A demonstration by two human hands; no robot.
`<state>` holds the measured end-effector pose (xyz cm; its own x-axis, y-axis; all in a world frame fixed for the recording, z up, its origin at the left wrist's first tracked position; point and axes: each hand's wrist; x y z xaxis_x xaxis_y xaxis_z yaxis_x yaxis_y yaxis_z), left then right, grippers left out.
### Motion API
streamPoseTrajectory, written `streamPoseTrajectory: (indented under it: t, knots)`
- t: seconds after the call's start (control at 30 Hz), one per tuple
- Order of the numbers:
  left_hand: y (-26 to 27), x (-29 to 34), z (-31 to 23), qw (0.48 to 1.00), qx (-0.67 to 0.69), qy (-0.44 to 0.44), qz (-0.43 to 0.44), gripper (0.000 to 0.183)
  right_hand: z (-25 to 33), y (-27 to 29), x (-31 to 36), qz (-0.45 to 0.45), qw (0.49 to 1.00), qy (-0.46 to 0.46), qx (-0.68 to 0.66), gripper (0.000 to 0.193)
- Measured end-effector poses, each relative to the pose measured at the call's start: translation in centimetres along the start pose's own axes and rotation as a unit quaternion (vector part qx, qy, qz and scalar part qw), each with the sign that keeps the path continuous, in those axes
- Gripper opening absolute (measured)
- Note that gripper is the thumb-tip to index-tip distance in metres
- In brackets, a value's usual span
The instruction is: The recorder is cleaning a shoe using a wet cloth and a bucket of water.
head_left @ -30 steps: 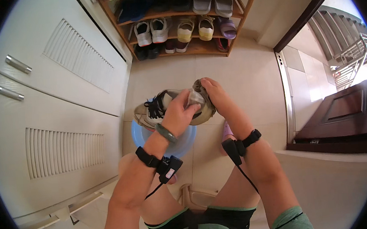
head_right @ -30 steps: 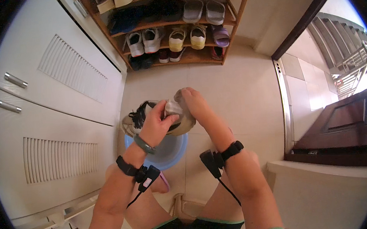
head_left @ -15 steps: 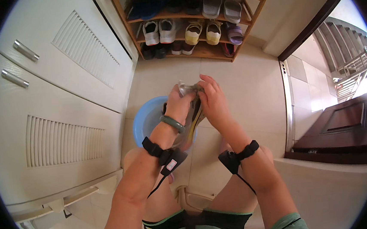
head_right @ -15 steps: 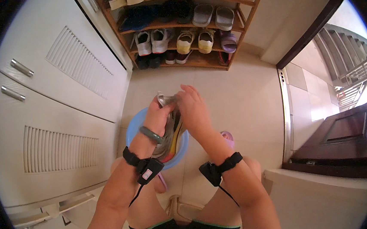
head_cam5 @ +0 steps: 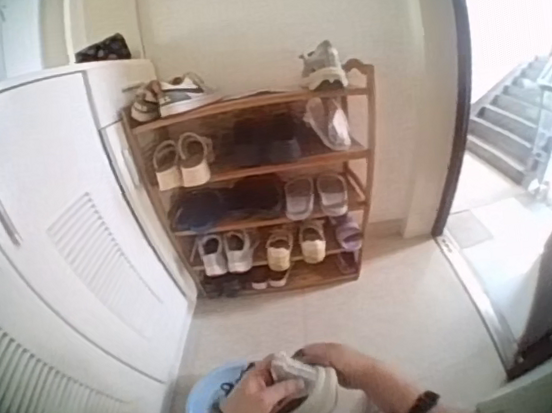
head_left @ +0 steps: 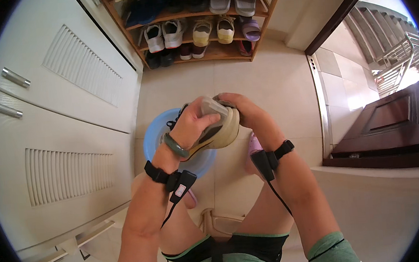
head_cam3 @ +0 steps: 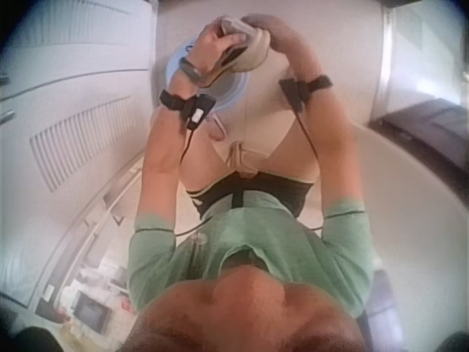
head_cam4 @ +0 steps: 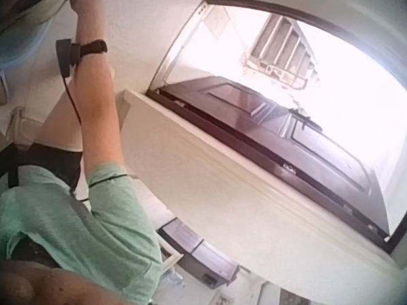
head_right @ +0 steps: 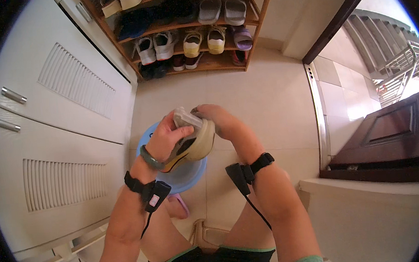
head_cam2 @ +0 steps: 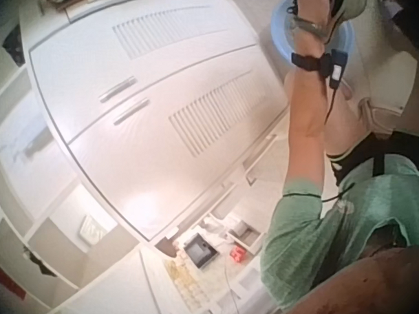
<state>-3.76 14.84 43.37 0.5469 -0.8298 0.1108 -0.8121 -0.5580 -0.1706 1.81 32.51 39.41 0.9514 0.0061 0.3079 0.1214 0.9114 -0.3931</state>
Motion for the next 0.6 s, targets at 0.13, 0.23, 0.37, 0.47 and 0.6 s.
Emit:
streamPoseTrajectory:
  t: [0.13,0.23,0.37,0.47,0.6]
  knots:
    - [0.3,-1.2,0.8,0.985,0.135,0.022,-0.103,0.026,0.1,-1.3,-0.3,-0.140,0.986,0.062,-0.067,0.027]
    - [1.0,-1.6,1.5,0.968,0.164,0.045,-0.184,0.023,0.3,-1.6,-0.3,-0.240,0.959,0.137,0.058,0.025]
    - [3.7,-2.5,2.5,0.925,0.254,0.111,-0.261,0.024,1.2,-3.1,1.8,-0.202,0.953,0.209,-0.083,0.026]
    - [4.0,-2.3,2.3,0.901,0.343,0.153,-0.218,0.027,-0.4,-4.4,2.3,-0.128,0.854,0.345,0.369,0.034]
    - [3.6,-1.7,2.6,0.886,0.407,0.161,-0.155,0.029,-0.4,-5.2,1.8,-0.136,0.866,0.321,0.359,0.036]
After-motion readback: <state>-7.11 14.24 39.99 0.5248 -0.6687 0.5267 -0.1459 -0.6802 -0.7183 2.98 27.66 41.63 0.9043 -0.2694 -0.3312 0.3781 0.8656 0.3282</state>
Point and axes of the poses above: each hand's wrist, its own x-axis away from the middle knuckle, its own y-axis out of the back of the hand, z = x × y, and after that the axes turned 4 degrees about -x, right-handed
